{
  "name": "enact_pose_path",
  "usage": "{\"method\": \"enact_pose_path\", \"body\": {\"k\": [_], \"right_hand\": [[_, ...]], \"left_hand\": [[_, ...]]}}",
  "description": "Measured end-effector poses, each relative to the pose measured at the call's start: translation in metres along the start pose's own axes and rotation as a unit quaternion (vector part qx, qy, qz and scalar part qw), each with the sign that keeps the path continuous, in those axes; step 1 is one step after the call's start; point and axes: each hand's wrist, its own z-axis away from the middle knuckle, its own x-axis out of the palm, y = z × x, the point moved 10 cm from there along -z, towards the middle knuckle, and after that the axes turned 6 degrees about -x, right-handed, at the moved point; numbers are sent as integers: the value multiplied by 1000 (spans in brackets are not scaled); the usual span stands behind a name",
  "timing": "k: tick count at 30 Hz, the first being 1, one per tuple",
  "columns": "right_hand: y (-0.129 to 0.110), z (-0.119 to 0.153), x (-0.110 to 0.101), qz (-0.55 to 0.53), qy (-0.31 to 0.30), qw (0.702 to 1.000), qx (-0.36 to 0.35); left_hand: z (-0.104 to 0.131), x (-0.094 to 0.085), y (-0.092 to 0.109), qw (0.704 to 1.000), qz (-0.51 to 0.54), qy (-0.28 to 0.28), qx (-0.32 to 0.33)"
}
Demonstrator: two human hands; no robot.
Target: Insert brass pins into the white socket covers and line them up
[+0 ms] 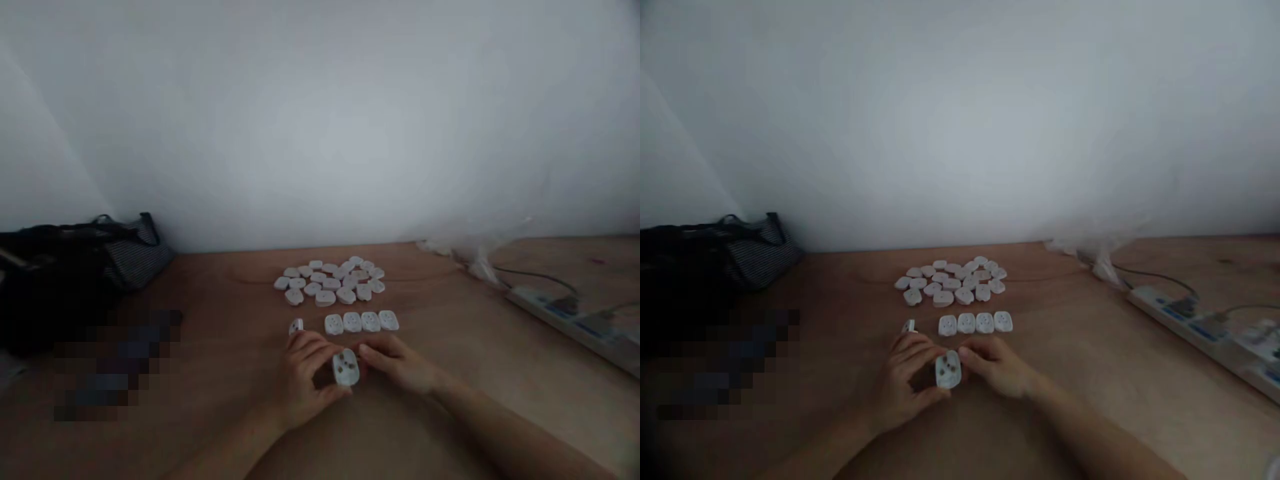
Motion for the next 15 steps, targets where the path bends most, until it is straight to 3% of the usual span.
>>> {"method": "enact_pose_path", "body": {"k": [8, 15], "right_hand": [[23, 1, 1, -34, 60, 997, 46], [27, 2, -2, -12, 90, 994, 69]], "left_hand": [[2, 2, -2, 1000, 3, 2, 4], [2, 2, 4, 1000, 3, 6, 19]]}}
